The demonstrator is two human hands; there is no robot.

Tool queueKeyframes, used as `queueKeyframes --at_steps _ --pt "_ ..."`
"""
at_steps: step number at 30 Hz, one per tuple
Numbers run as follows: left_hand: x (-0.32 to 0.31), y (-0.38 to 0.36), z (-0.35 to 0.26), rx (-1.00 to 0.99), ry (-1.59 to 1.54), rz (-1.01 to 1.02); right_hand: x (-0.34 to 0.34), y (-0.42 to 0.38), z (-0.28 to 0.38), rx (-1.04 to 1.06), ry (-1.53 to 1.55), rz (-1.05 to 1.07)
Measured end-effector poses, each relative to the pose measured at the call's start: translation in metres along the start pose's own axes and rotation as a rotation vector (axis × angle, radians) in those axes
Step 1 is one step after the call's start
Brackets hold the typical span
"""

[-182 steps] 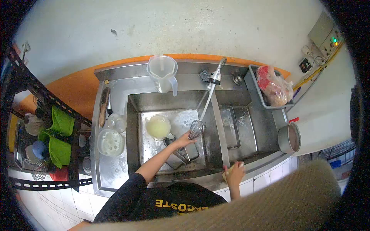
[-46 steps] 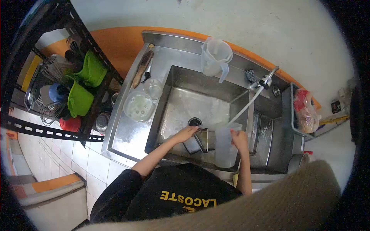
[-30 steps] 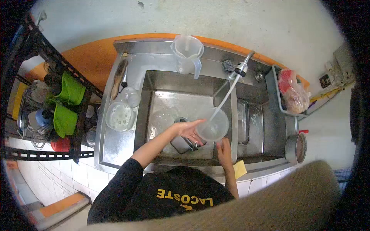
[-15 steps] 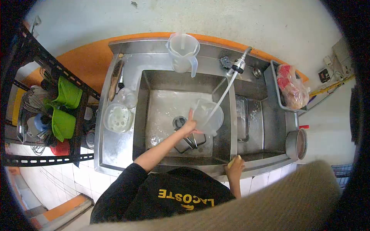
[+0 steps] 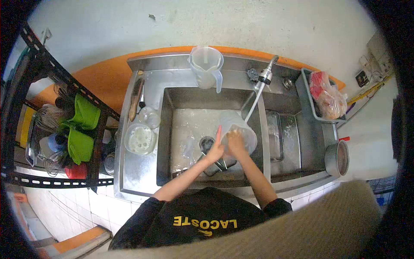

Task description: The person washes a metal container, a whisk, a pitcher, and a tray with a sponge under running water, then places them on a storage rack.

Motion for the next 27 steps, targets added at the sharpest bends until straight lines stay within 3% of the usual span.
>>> queueKeyframes --at_steps 1,3,5,6,9,10,12,15,19,22,23,25,27 --pt "-0.002 0.003 0.023 -0.056 0.067 -0.006 -0.017 0.006 0.001 0.0 0.264 0.017" --pt "-0.001 0.007 0.031 0.125 -0.14 -0.058 -0.06 0.012 0.0 0.008 0.785 0.067" --pt "0.002 -0.004 0.013 0.597 -0.684 -0.136 -0.017 -0.004 -0.006 -0.133 1.445 0.313" --pt "0.007 -0.003 0.047 0.601 -0.814 -0.053 0.002 -0.009 -0.01 -0.213 1.771 0.446" --pt "0.01 0.0 0.02 0.693 -0.771 -0.169 0.009 0.001 -0.054 -0.195 2.074 0.235" --pt "0.01 0.002 0.061 0.692 -0.993 0.019 0.029 0.001 -0.059 -0.176 2.181 0.129" --pt "0.003 0.002 0.079 0.678 -0.926 0.072 0.069 0.004 -0.067 -0.139 2.38 -0.061" --pt "-0.004 0.0 0.054 0.753 -0.848 -0.005 0.101 0.009 -0.062 0.098 2.502 0.123" --pt "-0.006 0.003 0.027 0.784 -0.9 0.012 0.119 0.017 -0.064 -0.03 2.117 -0.236" --pt "-0.009 0.01 0.026 0.797 -0.966 0.193 0.143 0.024 -0.05 0.011 1.511 -0.554" --pt "-0.012 0.012 0.035 0.768 -0.98 0.214 0.134 0.033 -0.043 -0.024 1.338 -0.597" --pt "-0.02 0.014 0.051 0.71 -1.009 0.256 0.135 0.025 -0.019 0.279 0.69 -0.695" --pt "-0.025 0.016 0.035 0.711 -0.823 0.226 0.1 0.019 0.002 0.17 0.327 -0.514"
Point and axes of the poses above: each hand's wrist, its own y-axis towards the middle knuckle, its own x-axis out of the back of the hand, z = x × y, the point moved 4 cm from there along y, towards the middle knuckle, and after that the axes turned 3 degrees about -y, right-handed, at the moved point
